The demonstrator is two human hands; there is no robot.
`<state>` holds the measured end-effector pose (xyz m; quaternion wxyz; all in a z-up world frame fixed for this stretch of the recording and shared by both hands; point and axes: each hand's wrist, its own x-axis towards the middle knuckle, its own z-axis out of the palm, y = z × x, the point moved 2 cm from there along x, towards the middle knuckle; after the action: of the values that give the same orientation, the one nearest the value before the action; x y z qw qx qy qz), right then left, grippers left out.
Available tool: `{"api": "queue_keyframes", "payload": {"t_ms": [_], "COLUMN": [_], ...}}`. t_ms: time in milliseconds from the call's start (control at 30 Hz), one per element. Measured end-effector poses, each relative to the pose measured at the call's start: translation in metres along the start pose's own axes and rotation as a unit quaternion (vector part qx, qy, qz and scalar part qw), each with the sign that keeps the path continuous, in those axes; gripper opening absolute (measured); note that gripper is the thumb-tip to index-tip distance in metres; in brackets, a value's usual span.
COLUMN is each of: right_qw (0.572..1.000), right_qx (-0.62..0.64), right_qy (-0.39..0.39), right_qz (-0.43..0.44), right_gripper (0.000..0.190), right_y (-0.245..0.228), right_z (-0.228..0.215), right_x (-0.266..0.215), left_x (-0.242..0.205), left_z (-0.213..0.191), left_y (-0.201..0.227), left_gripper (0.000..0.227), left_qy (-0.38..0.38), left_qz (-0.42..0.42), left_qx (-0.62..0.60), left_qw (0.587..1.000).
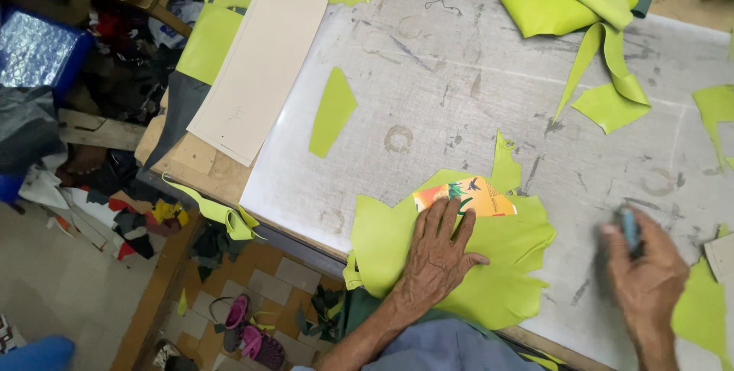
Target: The person uses a utility knife to cut shapes from a large sheet of lime-green fabric on a work table. They place paper templates on the fabric, trace around them, and cut out the pieces one by one.
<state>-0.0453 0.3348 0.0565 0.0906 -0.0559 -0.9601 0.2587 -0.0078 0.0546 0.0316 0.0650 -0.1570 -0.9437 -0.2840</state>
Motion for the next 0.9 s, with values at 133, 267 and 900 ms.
{"api": "queue_keyframes", "payload": {"t_ms": [133, 267, 900], "right_qw": [0.993, 0.981, 0.829], "right_qx": [0.116, 0.071, 0.07], "right_qy": [0.031, -0.043, -0.287], "right_qz": [0.011, -0.173, -0.475], "right_gripper": [0.029, 0.034, 0.038], "right_y": [0.001, -0.045, -0.165], "right_z": [-0.011, 0.021, 0.139], "right_x": [0.025, 0.039, 0.045], "left_x": [-0.009, -0.012, -0.014], "left_z": [0.012, 0.023, 0.028], "left_y": [-0.007, -0.011, -0.032], "left_gripper": [0.08, 0.081, 0.061], "left_qy": [0.025, 0.028, 0.039], "left_qz": [0.001, -0.007, 0.005], "left_qx": [0.0, -0.001, -0.08], "left_qw": [1.0, 1.0, 0.996]}}
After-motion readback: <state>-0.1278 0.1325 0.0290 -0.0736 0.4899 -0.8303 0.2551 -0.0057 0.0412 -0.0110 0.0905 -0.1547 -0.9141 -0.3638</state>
